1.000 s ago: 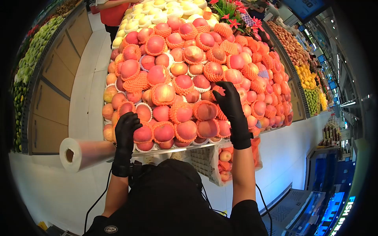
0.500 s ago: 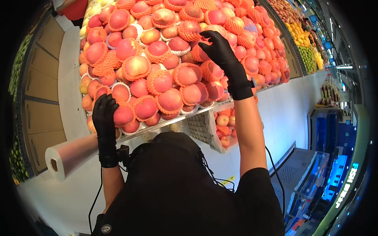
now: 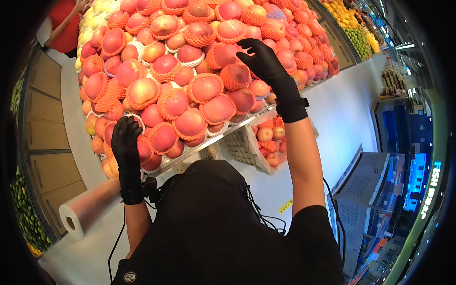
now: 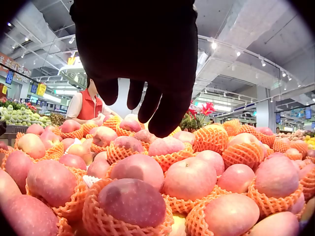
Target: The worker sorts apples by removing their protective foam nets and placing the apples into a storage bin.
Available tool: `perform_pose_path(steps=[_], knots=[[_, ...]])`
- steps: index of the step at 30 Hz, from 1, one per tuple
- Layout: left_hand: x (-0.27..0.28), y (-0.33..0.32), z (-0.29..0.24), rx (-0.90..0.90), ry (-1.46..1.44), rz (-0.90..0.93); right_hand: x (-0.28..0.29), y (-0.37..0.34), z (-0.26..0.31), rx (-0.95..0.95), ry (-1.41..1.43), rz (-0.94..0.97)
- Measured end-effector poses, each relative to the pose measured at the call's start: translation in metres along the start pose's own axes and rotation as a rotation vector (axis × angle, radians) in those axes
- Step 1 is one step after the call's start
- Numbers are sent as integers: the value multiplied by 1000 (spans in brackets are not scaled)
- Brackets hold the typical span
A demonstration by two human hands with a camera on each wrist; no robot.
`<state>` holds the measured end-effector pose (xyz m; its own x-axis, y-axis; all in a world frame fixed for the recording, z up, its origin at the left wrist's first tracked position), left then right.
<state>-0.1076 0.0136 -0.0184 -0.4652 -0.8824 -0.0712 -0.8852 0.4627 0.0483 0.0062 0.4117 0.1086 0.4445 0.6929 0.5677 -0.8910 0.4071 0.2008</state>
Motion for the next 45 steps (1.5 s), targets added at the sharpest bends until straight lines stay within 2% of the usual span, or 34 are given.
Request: perform_pose_path(steps=[3, 5, 15, 20, 27, 31, 36, 40, 45], knots=[[5, 1, 3, 34, -118, -21, -6, 10, -6, 24, 8, 7], [10, -1, 0, 82, -107, -113, -16, 17, 1, -38, 48, 16], [49, -17, 16, 189, -280, -272, -78, 81, 48, 295, -50, 121], [61, -24, 11, 225, -298, -368, -112, 123, 56, 255, -34, 200], [68, -28, 16, 200, -314, -385, -162, 177, 77, 481, -176, 198], [73, -28, 17, 198, -328, -409, -179, 213, 83, 533, -304, 79], [84, -29, 23, 230, -313, -437, -192, 266, 93, 445, -442, -38], [90, -31, 14, 207, -241, -462, -207, 295, 93, 425, -465, 12], [96, -33, 14, 272, -226, -504, -223, 309, 88, 263, -570, 27]])
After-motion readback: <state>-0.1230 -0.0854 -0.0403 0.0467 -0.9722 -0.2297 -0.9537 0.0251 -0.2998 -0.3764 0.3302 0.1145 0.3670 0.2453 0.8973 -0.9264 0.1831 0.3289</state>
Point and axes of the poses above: each hand's wrist, its own y-axis towards the middle knuckle, its own x-axis out of the back of the hand, z = x × y, the point moved 9 cm from there along y, towards the middle knuckle, and after that the axes turned 14 degrees about y, right-handed, at the moved point
